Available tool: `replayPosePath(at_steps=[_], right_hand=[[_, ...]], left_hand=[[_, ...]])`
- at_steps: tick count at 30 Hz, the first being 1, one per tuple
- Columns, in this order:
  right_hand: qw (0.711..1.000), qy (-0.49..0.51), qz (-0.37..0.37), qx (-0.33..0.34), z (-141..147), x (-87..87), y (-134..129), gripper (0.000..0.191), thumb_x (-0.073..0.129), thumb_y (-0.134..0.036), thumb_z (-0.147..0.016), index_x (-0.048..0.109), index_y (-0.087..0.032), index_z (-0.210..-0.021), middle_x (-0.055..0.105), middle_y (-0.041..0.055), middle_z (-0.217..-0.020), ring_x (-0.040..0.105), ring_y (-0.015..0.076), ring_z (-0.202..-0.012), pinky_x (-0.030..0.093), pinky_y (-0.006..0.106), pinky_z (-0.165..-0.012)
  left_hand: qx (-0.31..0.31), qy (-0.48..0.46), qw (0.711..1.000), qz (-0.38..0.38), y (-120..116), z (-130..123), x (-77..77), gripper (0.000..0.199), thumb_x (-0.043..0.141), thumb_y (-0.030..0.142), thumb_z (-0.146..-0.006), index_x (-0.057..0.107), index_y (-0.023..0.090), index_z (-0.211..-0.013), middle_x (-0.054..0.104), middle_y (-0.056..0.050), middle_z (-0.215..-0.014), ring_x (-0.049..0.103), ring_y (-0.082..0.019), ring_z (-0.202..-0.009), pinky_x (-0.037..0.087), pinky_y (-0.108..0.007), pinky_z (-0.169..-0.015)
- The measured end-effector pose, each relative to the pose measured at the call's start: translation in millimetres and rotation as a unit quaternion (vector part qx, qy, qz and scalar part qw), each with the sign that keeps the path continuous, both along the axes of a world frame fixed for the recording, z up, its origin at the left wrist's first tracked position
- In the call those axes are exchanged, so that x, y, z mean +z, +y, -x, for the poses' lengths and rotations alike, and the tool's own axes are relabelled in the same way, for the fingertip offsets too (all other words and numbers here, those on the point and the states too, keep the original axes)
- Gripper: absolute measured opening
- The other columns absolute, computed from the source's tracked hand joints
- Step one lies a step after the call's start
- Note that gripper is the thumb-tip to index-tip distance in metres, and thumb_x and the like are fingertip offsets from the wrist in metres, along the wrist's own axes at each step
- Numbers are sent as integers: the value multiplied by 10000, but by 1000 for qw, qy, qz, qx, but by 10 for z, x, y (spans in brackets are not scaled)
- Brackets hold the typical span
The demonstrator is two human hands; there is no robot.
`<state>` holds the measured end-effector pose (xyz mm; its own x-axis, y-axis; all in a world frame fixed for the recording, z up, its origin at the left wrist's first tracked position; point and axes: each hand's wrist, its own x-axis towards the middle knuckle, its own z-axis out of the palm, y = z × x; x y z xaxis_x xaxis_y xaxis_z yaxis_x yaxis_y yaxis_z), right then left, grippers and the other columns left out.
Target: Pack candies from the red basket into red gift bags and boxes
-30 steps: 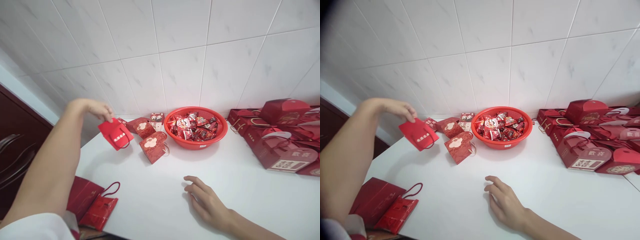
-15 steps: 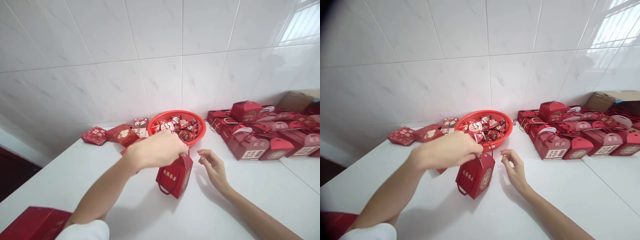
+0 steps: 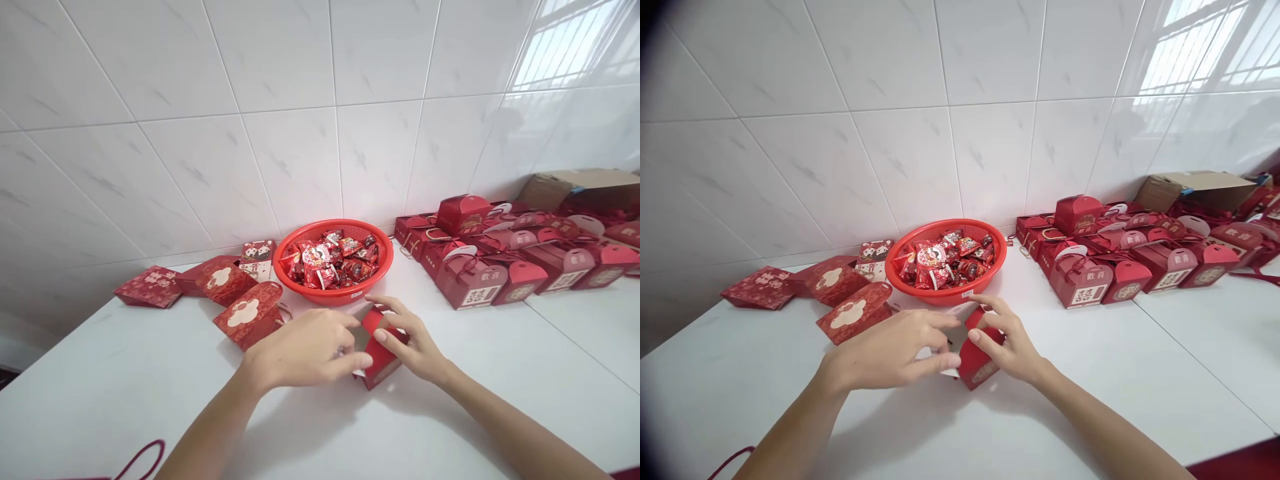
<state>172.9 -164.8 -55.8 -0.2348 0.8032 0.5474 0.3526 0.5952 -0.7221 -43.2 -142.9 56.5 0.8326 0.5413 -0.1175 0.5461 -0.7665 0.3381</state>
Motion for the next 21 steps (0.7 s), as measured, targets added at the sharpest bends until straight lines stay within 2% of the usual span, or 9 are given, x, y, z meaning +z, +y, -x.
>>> replayPosePath(at_steps=[2, 5, 8, 10, 12, 14, 16, 19, 21], right_hand=[[999, 33, 27, 22, -24, 38, -7, 351, 565, -410, -967, 703, -215, -711, 631, 91, -1334, 601, 273, -1206, 499, 444, -1005], [997, 26, 47, 61, -63, 91, -16, 328, 612, -416, -940, 750, -232, -706, 595, 73, -1398, 588, 286, -1231, 480, 465, -1040], [995, -35, 25, 95, -86, 134, -30, 186, 642, -370, -926, 802, -278, -943, 436, 63, -1553, 476, 310, -1370, 419, 491, -1114], [992, -75, -19, 98, -98, 152, -41, 212, 628, -313, -934, 777, -306, -1085, 325, 45, -1618, 373, 311, -1448, 370, 512, -1152], [989, -97, -59, 97, -112, 165, -51, 252, 598, -260, -946, 760, -323, -1128, 281, 23, -1637, 323, 300, -1478, 354, 520, -1162], [986, -104, -66, 111, -128, 179, -60, 249, 576, -265, -957, 771, -325, -1101, 292, 15, -1633, 352, 295, -1465, 367, 516, -1154], [986, -101, -44, 128, -139, 195, -65, 246, 563, -350, -968, 801, -302, -1005, 339, 24, -1614, 392, 309, -1441, 378, 525, -1145], [986, -88, -3, 140, -133, 216, -62, 418, 514, -463, -982, 806, -263, -759, 449, 30, -1550, 399, 323, -1434, 393, 542, -1129], [985, -85, 7, 151, -122, 226, -59, 415, 541, -497, -963, 804, -261, -744, 479, 35, -1528, 394, 320, -1437, 396, 540, -1128]], left_hand=[[13, -5, 1000, 14, 37, 8, -8, 450, 414, 436, -997, 753, 204, -813, 709, -83, -984, 674, -260, -965, 503, -332, -800], [25, -12, 999, 20, 60, 26, -26, 324, 480, 404, -968, 742, 215, -978, 668, -87, -1200, 628, -296, -1131, 507, -363, -888], [15, -5, 999, 33, 54, 52, -41, 259, 609, 390, -897, 709, 226, -1070, 572, -86, -1378, 570, -323, -1236, 504, -390, -951], [19, 9, 999, 40, 61, 74, -52, 293, 662, 378, -862, 689, 231, -1114, 480, -88, -1484, 507, -346, -1315, 486, -422, -1001], [25, 18, 998, 47, 91, 107, -65, 396, 685, 411, -851, 657, 238, -1206, 361, -91, -1580, 394, -364, -1414, 442, -451, -1065], [26, 11, 997, 66, 140, 152, -71, 585, 694, 516, -833, 581, 261, -1347, 260, -83, -1638, 296, -365, -1473, 407, -449, -1101], [39, -11, 995, 86, 189, 197, -69, 732, 658, 628, -824, 484, 300, -1454, 243, -71, -1648, 289, -354, -1478, 411, -425, -1091], [72, -18, 993, 91, 218, 230, -54, 684, 594, 609, -879, 436, 348, -1492, 290, -51, -1633, 359, -339, -1443, 431, -400, -1056], [79, 7, 993, 84, 203, 227, -42, 660, 610, 536, -886, 437, 344, -1493, 272, -50, -1642, 395, -343, -1420, 440, -397, -1039]])
